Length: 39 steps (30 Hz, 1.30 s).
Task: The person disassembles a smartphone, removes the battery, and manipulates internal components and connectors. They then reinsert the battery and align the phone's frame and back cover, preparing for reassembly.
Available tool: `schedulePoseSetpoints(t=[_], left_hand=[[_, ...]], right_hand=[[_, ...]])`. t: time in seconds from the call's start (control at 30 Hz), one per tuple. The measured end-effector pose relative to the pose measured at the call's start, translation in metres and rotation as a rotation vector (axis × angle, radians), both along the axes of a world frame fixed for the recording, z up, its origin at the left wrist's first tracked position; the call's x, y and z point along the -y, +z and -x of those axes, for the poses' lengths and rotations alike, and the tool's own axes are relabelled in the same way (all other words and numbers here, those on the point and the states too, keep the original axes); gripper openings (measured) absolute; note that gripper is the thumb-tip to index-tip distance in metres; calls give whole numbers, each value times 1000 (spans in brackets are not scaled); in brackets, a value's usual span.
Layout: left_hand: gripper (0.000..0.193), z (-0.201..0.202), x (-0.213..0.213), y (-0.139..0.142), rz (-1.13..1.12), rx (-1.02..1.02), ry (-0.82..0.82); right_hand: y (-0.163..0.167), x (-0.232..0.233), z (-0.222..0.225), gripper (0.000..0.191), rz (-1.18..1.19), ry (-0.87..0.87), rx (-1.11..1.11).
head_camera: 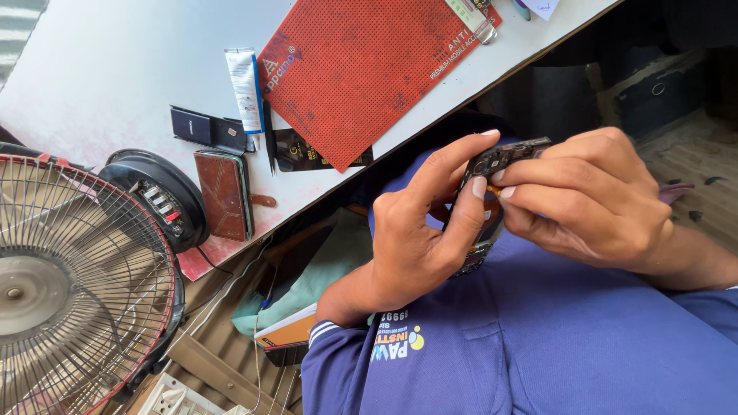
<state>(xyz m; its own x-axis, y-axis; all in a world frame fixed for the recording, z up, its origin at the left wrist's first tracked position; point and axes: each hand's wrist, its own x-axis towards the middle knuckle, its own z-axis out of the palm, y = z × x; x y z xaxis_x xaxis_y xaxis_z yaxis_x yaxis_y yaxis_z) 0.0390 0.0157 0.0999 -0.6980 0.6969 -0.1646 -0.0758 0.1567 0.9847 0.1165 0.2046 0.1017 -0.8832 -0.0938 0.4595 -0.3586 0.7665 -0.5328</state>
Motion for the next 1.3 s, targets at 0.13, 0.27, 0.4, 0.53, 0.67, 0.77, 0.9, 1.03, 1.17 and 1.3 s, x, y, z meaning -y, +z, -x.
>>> schedulePoseSetpoints(t=[0.13,0.27,0.4,0.53,0.67,0.77,0.9,1.03,1.17,1.3], left_hand=[[30,0,1,0,-15,33,-8],[30,-1,1,1,-6,0,19],[33,-3,-3,0,20,-56,33],[35,-4,-5,1,23,-79,22],[36,-4,-6,1,44,-97,23],[36,-6,-9,1,58,-131,42],[36,-8,-12,0,67,-169,59],[36,-10,-14,2,66,-195,29],[35,-10,-15,2,68,-197,20],[32,-11,-16,1,53,-144,38]], right_hand=[[2,1,-1,30,42,-7,43],[4,2,-5,29,43,-62,67],[2,1,-7,29,115,-78,86],[2,-1,-11,28,169,-120,130],[0,1,-10,27,210,-145,131],[2,-2,-8,26,207,-123,137],[3,-3,-5,26,234,-135,111],[8,-7,-7,25,232,-140,167],[12,-9,-11,24,230,-169,243],[11,-11,-12,24,224,-154,246]])
